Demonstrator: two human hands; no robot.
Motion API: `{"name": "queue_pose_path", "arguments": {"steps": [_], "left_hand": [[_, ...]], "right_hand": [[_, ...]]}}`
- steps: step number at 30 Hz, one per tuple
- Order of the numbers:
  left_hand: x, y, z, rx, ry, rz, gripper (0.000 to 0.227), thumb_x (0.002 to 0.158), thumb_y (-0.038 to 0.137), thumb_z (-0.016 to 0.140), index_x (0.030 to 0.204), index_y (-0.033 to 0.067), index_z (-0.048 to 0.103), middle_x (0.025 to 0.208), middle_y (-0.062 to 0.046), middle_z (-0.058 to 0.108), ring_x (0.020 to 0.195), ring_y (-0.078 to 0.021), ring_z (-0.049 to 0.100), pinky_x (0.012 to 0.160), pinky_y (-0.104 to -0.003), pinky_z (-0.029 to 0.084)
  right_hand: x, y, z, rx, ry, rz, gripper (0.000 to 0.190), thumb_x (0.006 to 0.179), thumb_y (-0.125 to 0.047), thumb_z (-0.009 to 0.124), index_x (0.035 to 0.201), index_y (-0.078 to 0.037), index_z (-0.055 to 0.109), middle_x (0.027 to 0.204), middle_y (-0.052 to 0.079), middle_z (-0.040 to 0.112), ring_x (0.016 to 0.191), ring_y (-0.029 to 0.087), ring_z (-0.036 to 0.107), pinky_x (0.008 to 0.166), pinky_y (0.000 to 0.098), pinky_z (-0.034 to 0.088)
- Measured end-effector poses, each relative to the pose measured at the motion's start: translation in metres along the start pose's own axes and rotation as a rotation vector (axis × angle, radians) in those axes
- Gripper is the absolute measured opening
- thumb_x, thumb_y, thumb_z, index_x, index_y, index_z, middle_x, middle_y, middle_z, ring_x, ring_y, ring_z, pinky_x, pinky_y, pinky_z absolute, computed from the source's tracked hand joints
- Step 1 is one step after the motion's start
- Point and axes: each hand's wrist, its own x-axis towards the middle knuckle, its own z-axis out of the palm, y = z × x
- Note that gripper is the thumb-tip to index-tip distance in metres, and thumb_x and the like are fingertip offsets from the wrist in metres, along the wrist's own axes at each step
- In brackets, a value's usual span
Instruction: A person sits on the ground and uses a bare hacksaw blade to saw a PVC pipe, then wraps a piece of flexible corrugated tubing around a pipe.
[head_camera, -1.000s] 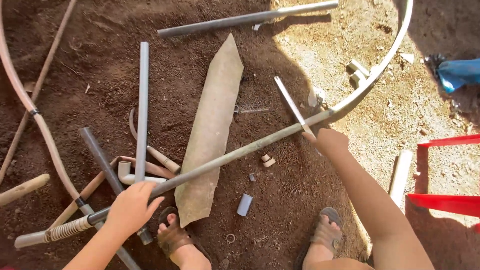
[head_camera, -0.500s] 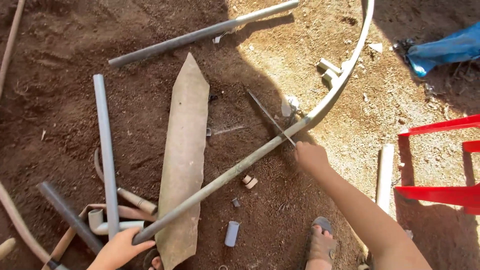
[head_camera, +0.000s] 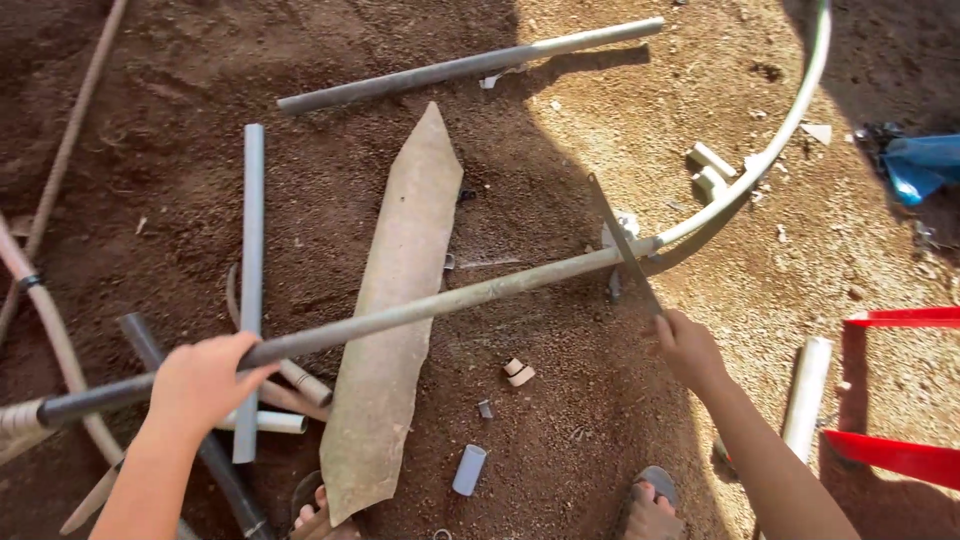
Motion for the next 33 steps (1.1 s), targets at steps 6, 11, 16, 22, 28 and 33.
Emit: {"name": "queue_pose_path", "arguments": {"steps": [6,11,16,22,28,33], "left_hand": [[0.026,-0.034,0.019,0.088,0.479,0.129,0.038,0.088,0.046,0.075,0.118,0.0229,0.075,0.104,0.008,0.079,0.099,-0.0182,0.074,0.087,-0.037,0.052],[0.037,-0.046,0.041,0.147,0.514,0.005,0.035,0.096,0.046,0.071,0.124,0.0246,0.075,0.112,0.007,0.078,0.111,-0.0172,0.072,0.118,-0.05,0.048],[0.049,-0.054,0.061,0.199,0.493,-0.056,0.034,0.099,0.049,0.069,0.122,0.0231,0.073,0.114,0.005,0.076,0.112,-0.0175,0.072,0.123,-0.061,0.043],[0.051,-0.049,0.069,0.271,0.421,-0.149,0.033,0.1,0.045,0.069,0.121,0.0197,0.071,0.114,0.001,0.075,0.112,-0.0198,0.072,0.129,-0.067,0.035],[0.045,-0.034,0.083,0.146,0.457,-0.191,0.018,0.103,0.022,0.064,0.118,0.0157,0.07,0.122,-0.003,0.074,0.118,-0.0243,0.067,0.126,-0.068,0.033],[0.036,-0.02,0.092,0.02,0.645,-0.118,0.057,0.086,0.028,0.081,0.14,0.0123,0.069,0.15,-0.01,0.066,0.146,-0.0288,0.056,0.122,-0.065,0.038]], "right_hand": [[-0.028,-0.005,0.014,0.126,-0.013,-0.049,0.027,0.113,-0.021,0.051,0.116,-0.008,0.075,0.091,0.013,0.083,0.06,0.023,0.074,0.049,0.035,0.058],[-0.061,0.018,0.05,0.366,-0.217,-0.189,0.032,0.104,-0.024,0.058,0.114,-0.011,0.086,0.083,0.008,0.085,0.068,0.019,0.068,0.058,0.0319,0.05],[-0.091,0.026,0.068,0.58,-0.515,-0.191,0.035,0.102,-0.015,0.052,0.106,0.003,0.082,0.089,0.019,0.089,0.079,0.028,0.083,0.076,0.0423,0.07],[-0.105,0.001,0.054,0.872,-0.577,0.144,0.041,0.109,-0.007,0.045,0.128,0.016,0.073,0.094,0.032,0.081,0.076,0.037,0.073,0.073,0.0461,0.063],[-0.096,-0.036,0.038,1.03,-0.557,0.135,0.04,0.109,-0.008,0.048,0.133,0.017,0.069,0.092,0.028,0.075,0.077,0.032,0.069,0.071,0.0405,0.06],[-0.099,-0.067,0.023,1.067,-0.546,0.055,0.038,0.109,-0.009,0.051,0.131,0.017,0.068,0.092,0.027,0.076,0.077,0.03,0.069,0.071,0.0398,0.06]]}}
